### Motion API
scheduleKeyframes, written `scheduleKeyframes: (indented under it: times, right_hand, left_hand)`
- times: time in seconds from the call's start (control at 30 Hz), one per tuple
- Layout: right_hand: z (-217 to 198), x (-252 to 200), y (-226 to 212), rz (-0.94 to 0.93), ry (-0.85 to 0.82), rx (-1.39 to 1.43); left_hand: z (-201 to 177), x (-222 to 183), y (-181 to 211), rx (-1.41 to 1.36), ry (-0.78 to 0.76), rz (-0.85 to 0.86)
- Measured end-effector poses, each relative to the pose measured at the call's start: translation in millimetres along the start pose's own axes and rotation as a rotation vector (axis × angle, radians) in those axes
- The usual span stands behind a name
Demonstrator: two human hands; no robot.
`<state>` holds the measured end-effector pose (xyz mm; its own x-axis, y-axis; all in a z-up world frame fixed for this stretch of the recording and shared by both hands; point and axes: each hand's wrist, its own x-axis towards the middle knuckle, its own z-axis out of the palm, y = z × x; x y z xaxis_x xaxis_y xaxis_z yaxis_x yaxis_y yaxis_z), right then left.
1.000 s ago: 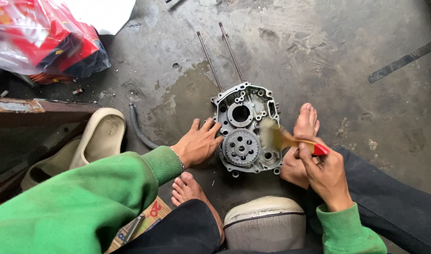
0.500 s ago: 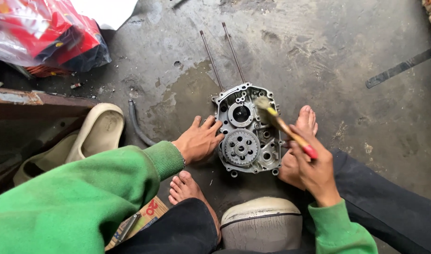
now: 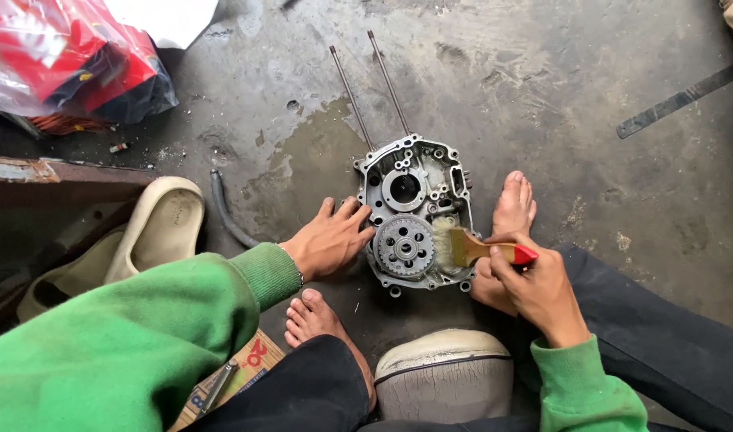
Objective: Cleaning a motorcycle engine casing using a brush and cleaning solution to remove grease and dirt.
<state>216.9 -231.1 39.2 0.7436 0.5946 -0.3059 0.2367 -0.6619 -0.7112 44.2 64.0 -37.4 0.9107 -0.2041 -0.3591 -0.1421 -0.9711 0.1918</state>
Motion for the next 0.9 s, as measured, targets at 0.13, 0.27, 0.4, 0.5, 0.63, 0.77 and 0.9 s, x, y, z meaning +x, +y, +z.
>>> scheduleKeyframes:
  times: [0.13,0.27,0.4,0.5,0.63,0.77,0.9]
  right_hand:
    - [-0.9,-4.0,3.5,0.007,0.015,-0.074]
    - [1.9,-3.9,-6.3,0.078,0.031,-0.073]
    - [4.7,-3.2,-64.6,0.088,-0.004,-0.004]
    - [0.9,-6.8,-49.7,0.138,0.007,0.041]
    - [1.9,-6.7,-28.4,0.132,0.017,0.089]
    - [1.0,-6.2,-16.9,0.125,-0.021,0.146]
    - [-0.5,-7.0,-18.9,0.097,-0.046,0.183]
  left_hand:
    - [7.3,5.7,-0.8,0.049,0.035,0.019]
    - [-1.4,10.3,4.6,-0.01,0.04,0.006]
    - [6.3,18.9,14.3,-0.136,-0.052,0.018]
    - [0.9,16.2,28.7,0.009,0.08,0.012]
    - [28.2,42.7,27.8,0.028,0.095,0.067]
    - [22.1,54.5,33.4,-0.001,0.12,0.13]
    - [9.0,59.1,34.0,-0.012,0.121,0.162]
